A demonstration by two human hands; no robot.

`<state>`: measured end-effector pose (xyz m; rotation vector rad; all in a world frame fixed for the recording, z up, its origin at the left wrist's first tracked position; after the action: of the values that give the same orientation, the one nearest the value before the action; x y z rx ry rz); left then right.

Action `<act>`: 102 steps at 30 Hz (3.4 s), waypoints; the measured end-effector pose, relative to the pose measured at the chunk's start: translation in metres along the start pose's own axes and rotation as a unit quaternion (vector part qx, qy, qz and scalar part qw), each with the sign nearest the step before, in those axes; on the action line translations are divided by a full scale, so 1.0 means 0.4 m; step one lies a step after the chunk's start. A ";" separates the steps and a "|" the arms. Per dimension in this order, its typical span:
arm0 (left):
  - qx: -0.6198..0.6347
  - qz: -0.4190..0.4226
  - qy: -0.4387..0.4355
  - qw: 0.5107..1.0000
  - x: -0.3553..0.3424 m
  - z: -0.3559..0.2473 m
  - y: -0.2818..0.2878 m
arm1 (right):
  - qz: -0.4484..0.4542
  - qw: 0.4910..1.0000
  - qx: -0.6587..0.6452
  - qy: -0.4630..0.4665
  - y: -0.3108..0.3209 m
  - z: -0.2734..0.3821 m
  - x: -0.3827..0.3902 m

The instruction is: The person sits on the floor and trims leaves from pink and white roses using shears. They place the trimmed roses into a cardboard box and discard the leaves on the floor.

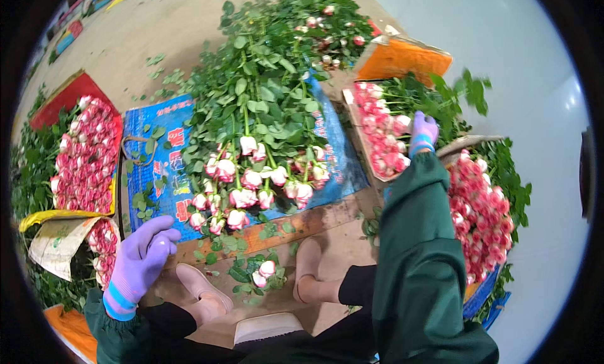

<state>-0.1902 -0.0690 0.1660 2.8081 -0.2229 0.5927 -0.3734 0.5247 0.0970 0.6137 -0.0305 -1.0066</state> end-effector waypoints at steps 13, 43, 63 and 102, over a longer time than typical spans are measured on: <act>-0.017 -0.026 0.036 0.999 -0.052 0.049 0.037 | 0.220 0.894 0.186 0.344 -0.500 0.191 0.663; -0.150 0.006 -0.039 0.988 -0.030 0.121 0.049 | 0.528 0.783 -0.296 -0.143 -0.315 0.307 0.791; -0.114 0.073 -0.107 0.985 -0.488 0.232 -0.153 | 0.598 0.750 -0.225 -0.172 -0.138 0.221 0.961; 0.223 0.047 0.027 0.973 -0.345 0.303 -0.032 | 0.581 0.623 -0.407 -0.331 -0.168 0.075 0.914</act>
<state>-0.2671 -0.0784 -0.0012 3.2197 -0.2385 0.8301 -0.2341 0.1935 -0.0030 -0.6679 -0.5342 0.1769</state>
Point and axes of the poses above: each hand's wrist, its own x-axis away from the middle knuckle, its own y-axis out of the back of the hand, z = x × y, the point moved 4 cm from there along -x, towards the middle knuckle, and after that the axes turned 1 degree about -x, right-handed, at the moved point
